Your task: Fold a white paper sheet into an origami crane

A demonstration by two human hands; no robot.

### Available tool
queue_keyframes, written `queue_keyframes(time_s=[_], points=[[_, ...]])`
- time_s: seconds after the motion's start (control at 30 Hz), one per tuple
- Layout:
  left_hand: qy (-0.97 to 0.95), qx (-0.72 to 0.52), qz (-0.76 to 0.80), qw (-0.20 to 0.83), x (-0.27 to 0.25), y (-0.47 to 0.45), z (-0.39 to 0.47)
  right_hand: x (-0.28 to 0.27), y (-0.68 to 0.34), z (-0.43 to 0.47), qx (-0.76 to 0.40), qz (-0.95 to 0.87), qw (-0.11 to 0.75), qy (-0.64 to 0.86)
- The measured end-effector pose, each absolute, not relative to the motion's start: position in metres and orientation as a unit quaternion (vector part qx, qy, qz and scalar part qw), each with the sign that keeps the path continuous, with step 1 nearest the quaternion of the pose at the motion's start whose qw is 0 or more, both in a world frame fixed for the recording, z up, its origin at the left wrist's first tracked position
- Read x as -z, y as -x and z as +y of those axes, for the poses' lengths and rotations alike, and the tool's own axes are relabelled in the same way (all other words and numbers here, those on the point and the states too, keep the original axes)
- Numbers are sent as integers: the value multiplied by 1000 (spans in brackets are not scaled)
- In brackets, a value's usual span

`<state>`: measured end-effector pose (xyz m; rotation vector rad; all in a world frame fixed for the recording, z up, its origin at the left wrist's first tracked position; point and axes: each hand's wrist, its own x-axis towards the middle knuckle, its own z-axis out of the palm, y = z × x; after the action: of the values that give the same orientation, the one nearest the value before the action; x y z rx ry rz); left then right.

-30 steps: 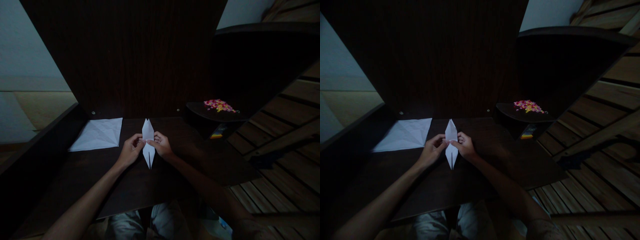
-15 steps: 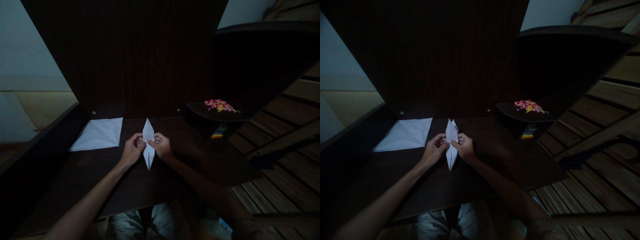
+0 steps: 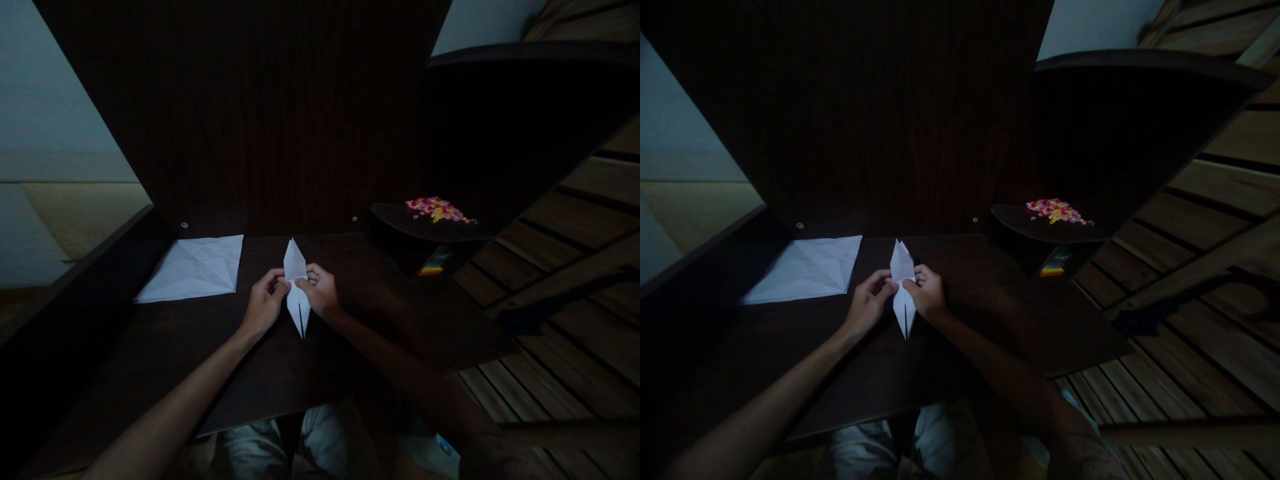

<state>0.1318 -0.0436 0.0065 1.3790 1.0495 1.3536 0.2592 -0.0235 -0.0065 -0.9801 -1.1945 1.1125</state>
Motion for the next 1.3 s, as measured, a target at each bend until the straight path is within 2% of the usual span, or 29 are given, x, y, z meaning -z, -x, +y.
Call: queue_keyframes(time_s=[0.33,0.73,1.1,1.3], points=[[-550,-564,436,434,-9,-128,-40,4,-269,-17,-518,-546,558,348],[-554,-557,446,428,-11,-121,-39,0,-270,-21,-488,-573,569,333],[-484,-564,407,531,-13,-117,-36,-1,-273,-22,-457,-586,599,297],[-530,-540,435,488,-17,-115,-37,1,-275,-21,-423,-631,585,284]])
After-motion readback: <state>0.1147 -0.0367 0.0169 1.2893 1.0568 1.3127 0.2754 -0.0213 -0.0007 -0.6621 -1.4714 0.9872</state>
